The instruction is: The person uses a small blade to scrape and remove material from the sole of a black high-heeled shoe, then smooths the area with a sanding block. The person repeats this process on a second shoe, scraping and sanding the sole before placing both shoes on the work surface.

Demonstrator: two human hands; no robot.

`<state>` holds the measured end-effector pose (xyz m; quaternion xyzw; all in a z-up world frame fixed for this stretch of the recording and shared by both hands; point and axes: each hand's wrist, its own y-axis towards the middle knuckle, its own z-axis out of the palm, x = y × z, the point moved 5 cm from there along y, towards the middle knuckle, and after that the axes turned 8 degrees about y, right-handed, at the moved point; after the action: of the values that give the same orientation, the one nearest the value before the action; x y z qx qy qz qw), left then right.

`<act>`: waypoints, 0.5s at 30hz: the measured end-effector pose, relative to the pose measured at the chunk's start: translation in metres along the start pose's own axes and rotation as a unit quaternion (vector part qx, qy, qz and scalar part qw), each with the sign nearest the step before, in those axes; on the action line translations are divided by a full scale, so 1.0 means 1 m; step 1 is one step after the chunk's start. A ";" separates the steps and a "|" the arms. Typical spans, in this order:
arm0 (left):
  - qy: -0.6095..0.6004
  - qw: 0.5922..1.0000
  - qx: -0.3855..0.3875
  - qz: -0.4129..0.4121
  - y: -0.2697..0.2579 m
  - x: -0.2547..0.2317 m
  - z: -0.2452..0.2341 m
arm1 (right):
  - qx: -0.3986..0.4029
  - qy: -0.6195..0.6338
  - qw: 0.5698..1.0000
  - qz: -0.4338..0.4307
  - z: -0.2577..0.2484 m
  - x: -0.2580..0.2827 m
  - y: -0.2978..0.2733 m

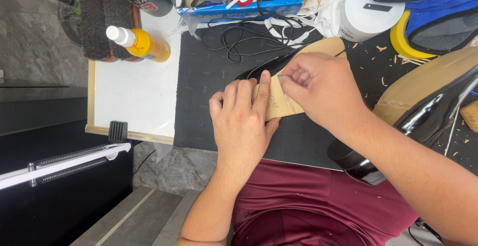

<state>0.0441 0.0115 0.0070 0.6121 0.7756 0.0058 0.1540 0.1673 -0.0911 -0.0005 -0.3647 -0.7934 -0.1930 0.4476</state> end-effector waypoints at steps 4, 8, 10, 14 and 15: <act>-0.001 1.000 0.005 -0.003 0.000 0.000 0.001 | -0.001 -0.008 1.000 -0.026 0.001 0.001 0.000; -0.003 1.000 0.006 -0.004 0.001 0.000 0.000 | 0.010 -0.020 1.000 -0.022 0.003 0.002 -0.014; 0.003 1.000 0.002 0.000 0.001 0.000 0.000 | 0.004 -0.029 0.999 -0.041 0.003 0.004 -0.012; 0.003 1.000 0.009 -0.002 0.001 0.000 0.000 | -0.004 -0.028 0.998 -0.055 0.005 0.002 -0.002; 0.003 1.000 0.010 -0.004 0.002 0.000 0.000 | -0.003 -0.016 0.999 -0.042 0.005 0.001 -0.001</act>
<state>0.0460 0.0119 0.0069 0.6107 0.7783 -0.0002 0.1457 0.1633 -0.0886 -0.0026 -0.3353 -0.8146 -0.2079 0.4251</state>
